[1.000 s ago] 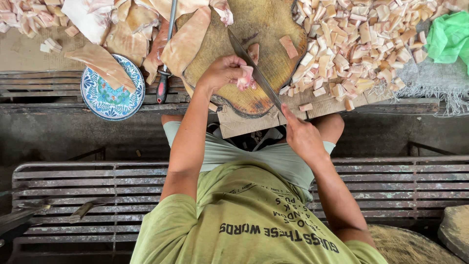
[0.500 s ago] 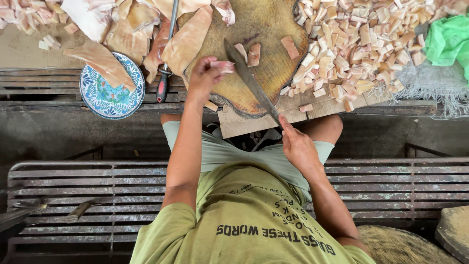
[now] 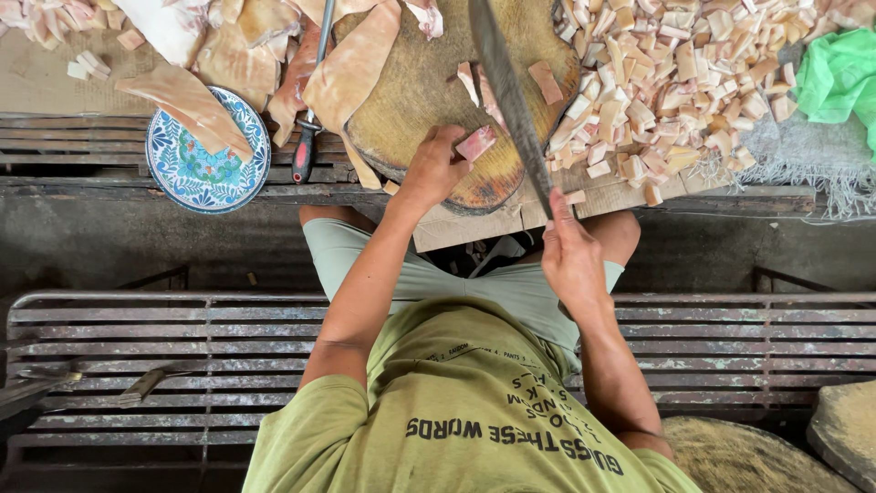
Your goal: The person uses a large knife to cut a slab of pork fat into small cubes on a wooden cutting board. They repeatedly slice the meat and push the cut pieces aside to form a growing pile.
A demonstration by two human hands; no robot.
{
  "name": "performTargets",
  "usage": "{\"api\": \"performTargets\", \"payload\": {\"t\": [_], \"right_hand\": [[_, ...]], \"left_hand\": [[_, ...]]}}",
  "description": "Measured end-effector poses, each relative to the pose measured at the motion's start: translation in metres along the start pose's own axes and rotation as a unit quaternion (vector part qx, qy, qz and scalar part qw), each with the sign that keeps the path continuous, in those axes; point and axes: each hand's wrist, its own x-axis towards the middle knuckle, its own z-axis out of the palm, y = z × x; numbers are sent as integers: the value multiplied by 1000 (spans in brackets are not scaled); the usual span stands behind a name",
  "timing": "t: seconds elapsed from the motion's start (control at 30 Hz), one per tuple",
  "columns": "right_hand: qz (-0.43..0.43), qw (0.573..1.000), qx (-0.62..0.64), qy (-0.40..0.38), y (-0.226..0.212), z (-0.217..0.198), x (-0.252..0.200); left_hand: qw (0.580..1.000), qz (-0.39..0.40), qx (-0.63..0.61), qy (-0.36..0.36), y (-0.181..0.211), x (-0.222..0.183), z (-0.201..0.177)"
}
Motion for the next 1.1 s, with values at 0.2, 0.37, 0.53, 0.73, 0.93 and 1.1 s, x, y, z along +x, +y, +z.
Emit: {"api": "performTargets", "payload": {"t": [0.2, 0.37, 0.53, 0.73, 0.93, 1.1], "right_hand": [[-123, 982, -38, 139, 6, -17, -8], [-42, 984, -146, -97, 18, -8, -8], [-13, 996, -67, -65, 17, -23, -4], [-83, 990, -23, 108, 3, -27, -12], [12, 978, -128, -165, 11, -2, -7], [-45, 998, -26, -25, 14, -13, -8]], "left_hand": [[999, 11, 43, 28, 10, -1, 5], [995, 31, 78, 56, 8, -2, 14], [995, 32, 67, 60, 9, -3, 11], [999, 4, 31, 32, 7, -6, 2], [999, 1, 38, 28, 5, -9, -3], [998, -47, 10, -29, 8, 5, -13]]}}
